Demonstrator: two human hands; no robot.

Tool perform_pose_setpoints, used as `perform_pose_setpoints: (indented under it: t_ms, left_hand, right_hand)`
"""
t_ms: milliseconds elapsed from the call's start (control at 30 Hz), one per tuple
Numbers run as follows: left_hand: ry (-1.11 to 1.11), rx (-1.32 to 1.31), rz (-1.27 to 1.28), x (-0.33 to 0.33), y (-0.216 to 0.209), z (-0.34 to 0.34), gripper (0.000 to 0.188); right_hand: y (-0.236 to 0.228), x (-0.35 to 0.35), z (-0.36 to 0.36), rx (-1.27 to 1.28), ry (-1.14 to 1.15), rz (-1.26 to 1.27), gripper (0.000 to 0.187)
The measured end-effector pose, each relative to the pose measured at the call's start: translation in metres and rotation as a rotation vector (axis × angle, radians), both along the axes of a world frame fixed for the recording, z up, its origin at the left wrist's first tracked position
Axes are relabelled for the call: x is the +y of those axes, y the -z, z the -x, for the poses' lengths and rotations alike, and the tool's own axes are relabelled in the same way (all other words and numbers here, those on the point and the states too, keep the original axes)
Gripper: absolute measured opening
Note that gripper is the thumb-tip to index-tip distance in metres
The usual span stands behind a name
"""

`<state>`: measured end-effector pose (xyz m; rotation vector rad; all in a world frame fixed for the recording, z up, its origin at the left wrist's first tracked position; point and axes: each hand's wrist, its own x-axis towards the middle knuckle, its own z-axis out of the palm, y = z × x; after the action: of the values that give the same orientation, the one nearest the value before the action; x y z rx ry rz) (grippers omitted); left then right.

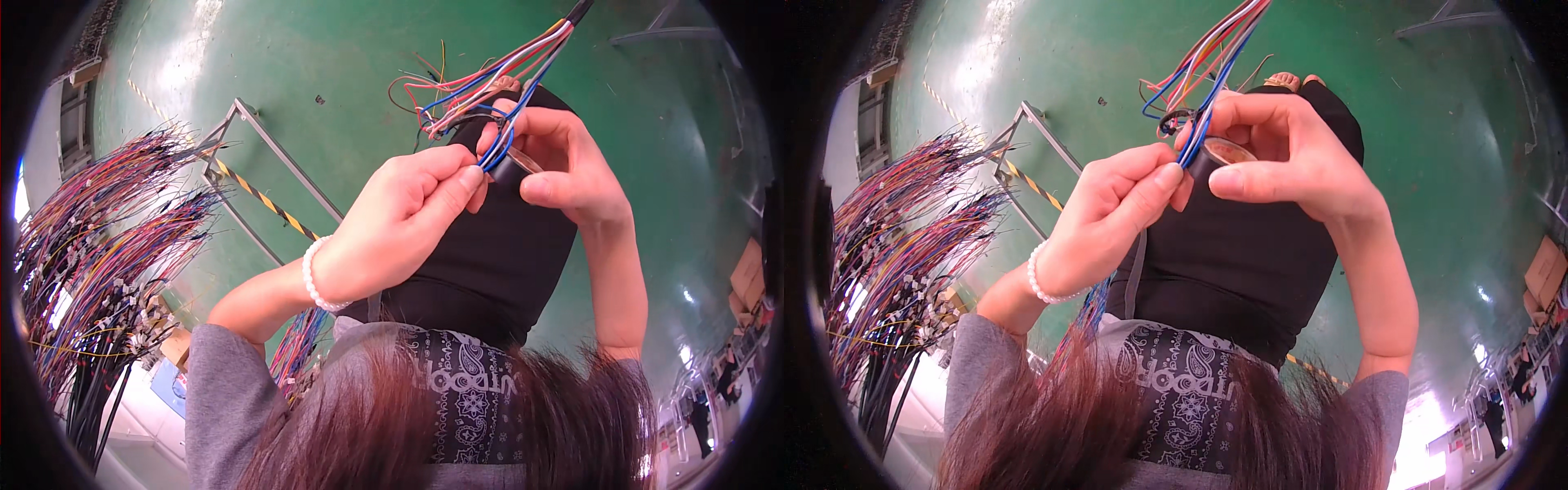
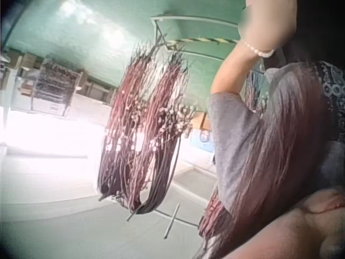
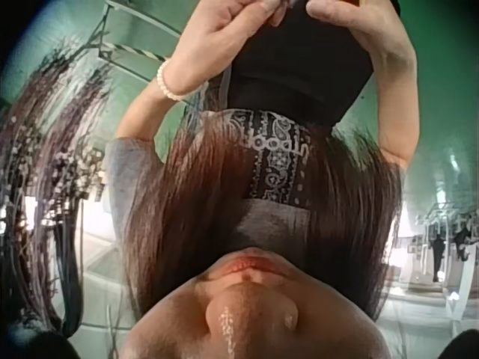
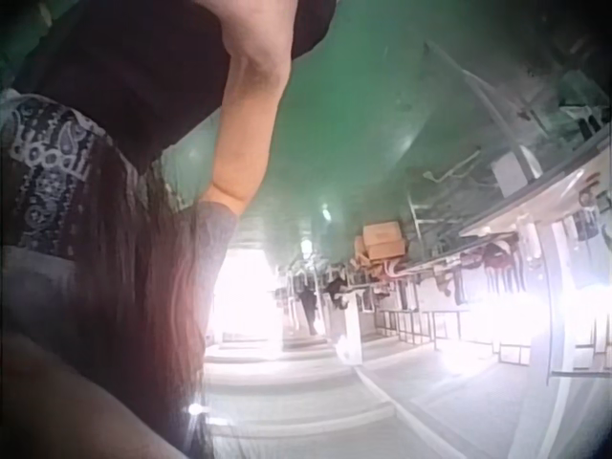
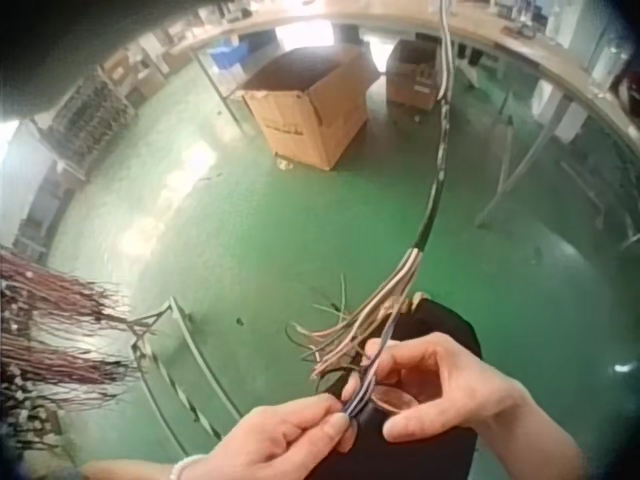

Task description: Apply electrical tape to segments of a wire harness to group and organize multiple colored wires.

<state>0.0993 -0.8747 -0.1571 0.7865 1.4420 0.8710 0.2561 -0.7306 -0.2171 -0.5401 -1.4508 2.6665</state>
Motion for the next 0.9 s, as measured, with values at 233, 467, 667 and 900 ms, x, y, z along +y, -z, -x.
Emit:
perform_pose_setpoints:
  t_ms: [233,467,667,900]
  left_hand:
    - [-0.177,0.133,-0.044,-0.012,-0.003,-0.009,0.021]
    - [-0.074,0.422,-0.207,-0.012,0.002,-0.018,0.007]
    - [-0.087,0.499,-0.235,-0.013,0.002,-0.023,0.012]
    - [-0.025,0.621,-0.38,-0.011,0.007,-0.021,0.015]
  right_hand:
    - [-0.008,-0.024,-0.01,-0.099,0.138,0.106,0.044]
    - [-0.023,-0.035,-0.019,-0.135,0.301,-0.256,0.056]
    - [-0.033,-0.037,-0.024,-0.076,0.266,-0.421,0.05]
    - [-0.032,-0.034,-0.028,-0.042,0.26,-0.398,0.048]
